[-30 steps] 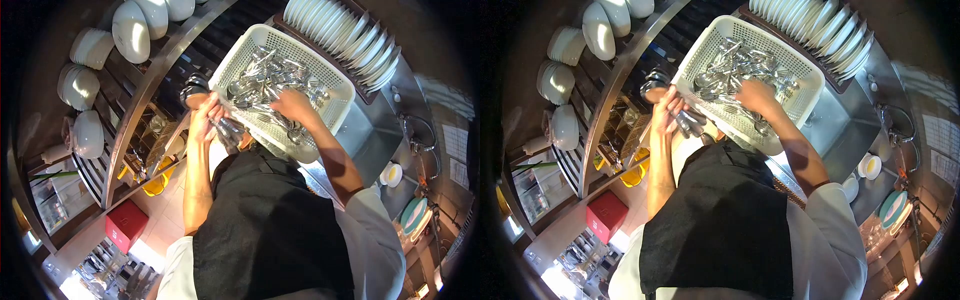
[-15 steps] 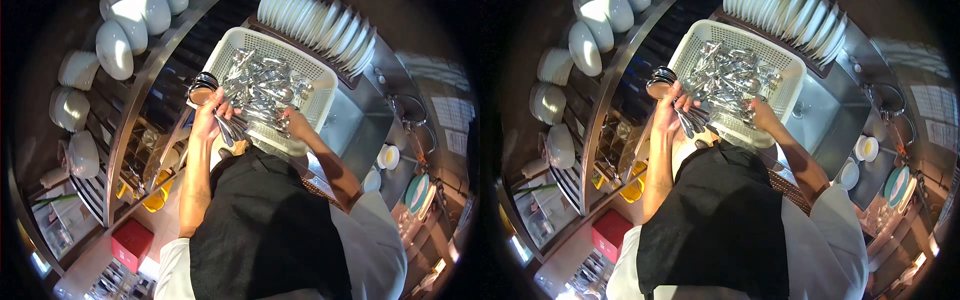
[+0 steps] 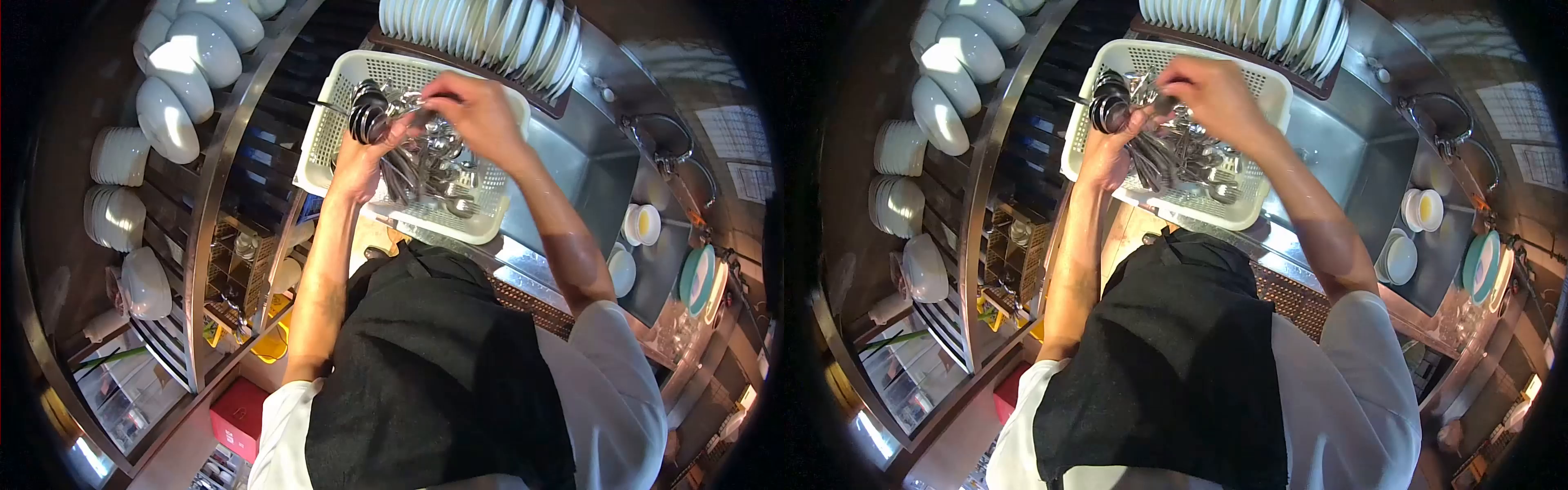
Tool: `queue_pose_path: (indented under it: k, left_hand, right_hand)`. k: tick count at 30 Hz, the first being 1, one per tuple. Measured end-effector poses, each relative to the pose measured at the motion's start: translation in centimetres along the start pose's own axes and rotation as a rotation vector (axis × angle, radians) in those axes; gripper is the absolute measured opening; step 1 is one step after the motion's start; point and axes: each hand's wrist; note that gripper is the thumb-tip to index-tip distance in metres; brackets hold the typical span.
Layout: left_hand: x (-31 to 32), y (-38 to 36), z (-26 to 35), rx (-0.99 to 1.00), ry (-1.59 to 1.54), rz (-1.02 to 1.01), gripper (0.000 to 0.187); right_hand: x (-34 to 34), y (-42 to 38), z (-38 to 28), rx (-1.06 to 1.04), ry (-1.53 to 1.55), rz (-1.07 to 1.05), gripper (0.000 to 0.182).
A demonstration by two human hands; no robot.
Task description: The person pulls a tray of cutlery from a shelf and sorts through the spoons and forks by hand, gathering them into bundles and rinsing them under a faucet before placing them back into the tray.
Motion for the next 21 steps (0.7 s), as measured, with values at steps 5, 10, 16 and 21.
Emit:
queue_pose_path:
  k: [5,10,16,21]
  left_hand:
    - [0.6,0.2,-1.3,-0.106,0.004,0.152,0.014]
    - [-4.3,-6.2,-1.1,-0.133,-0.231,0.274,0.015]
    - [-9.9,-12.9,-1.5,-0.009,-0.414,0.378,0.036]
    - [-11.2,-14.9,-2.1,0.055,-0.45,0.458,0.036]
  right_hand:
    - [3.0,1.0,1.9,-0.128,-0.016,0.053,0.019]
    - [3.9,-7.2,15.3,0.275,-0.34,-0.584,0.021]
    - [8.5,-12.1,12.6,0.314,-0.906,-0.636,0.031]
    - [3.8,-6.3,10.8,0.06,-1.052,-0.165,0.03]
Point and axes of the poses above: each hand's wrist, its own y-axis towards the middle knuckle, its own x-axis out of the palm, z = x × y, and after that the axes turned 1 degree about -z, right-handed
